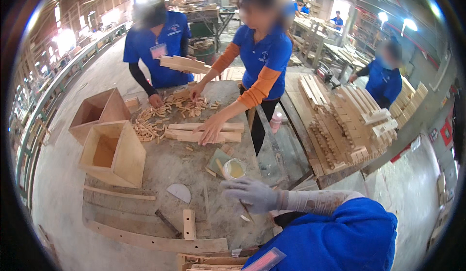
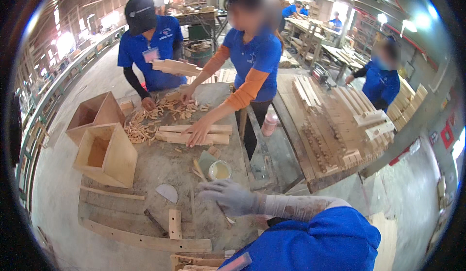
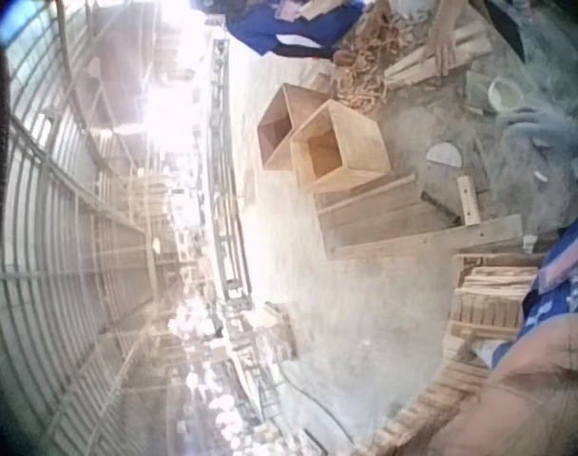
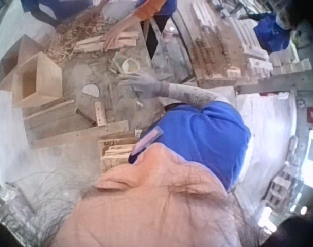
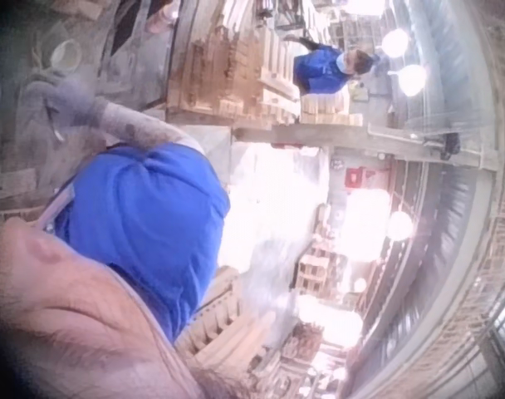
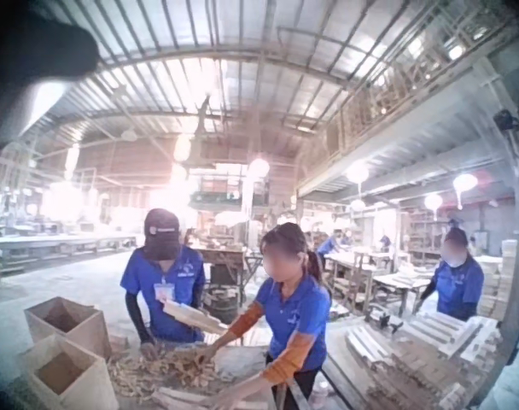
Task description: The person applies glue to the holes of small wooden blocks using a brush and a small container. They repeatedly pick up blocks from a stack, apply the adhesive, and place them back down. Other workers are visible in the background handling similar wooden components.
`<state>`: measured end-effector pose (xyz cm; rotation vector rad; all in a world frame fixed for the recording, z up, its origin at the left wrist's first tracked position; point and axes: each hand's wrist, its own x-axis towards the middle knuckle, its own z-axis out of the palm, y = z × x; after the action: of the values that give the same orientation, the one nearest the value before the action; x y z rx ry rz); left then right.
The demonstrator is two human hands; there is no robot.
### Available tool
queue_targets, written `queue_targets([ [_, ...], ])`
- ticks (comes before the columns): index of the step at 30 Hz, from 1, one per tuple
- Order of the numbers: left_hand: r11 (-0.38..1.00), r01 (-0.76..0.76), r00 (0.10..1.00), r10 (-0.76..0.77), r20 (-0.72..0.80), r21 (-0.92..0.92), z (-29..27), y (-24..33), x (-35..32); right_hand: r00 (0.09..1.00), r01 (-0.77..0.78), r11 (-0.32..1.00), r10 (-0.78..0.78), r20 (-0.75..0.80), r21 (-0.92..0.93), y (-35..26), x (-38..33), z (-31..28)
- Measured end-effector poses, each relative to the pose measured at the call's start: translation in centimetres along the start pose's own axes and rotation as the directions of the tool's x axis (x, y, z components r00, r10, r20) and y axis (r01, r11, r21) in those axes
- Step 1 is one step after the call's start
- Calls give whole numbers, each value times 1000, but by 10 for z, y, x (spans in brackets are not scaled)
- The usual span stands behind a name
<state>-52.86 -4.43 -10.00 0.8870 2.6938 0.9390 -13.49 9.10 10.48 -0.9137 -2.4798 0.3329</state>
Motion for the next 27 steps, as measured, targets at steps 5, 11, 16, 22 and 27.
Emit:
queue_targets([
  [5,876,421,900,-372,-227,236,-44,-120,-51,800,-555,774,597,-60,304,62,-25,-52],
  [11,475,812,584,-645,-493,340,-96,-202,-104,949,-179,935,83,-303,-306,71,-3,-69],
  [16,539,786,615,-729,-299,303,-104,-204,-125,992,-102,990,95,-79,-98,46,7,-8],
  [22,651,696,716,-666,-210,303,-95,-189,-102,991,-129,991,130,-18,29,32,12,18],
  [27,761,510,855,-500,-138,401,-49,-170,-74,987,-136,973,150,61,-184,3,9,15],
])
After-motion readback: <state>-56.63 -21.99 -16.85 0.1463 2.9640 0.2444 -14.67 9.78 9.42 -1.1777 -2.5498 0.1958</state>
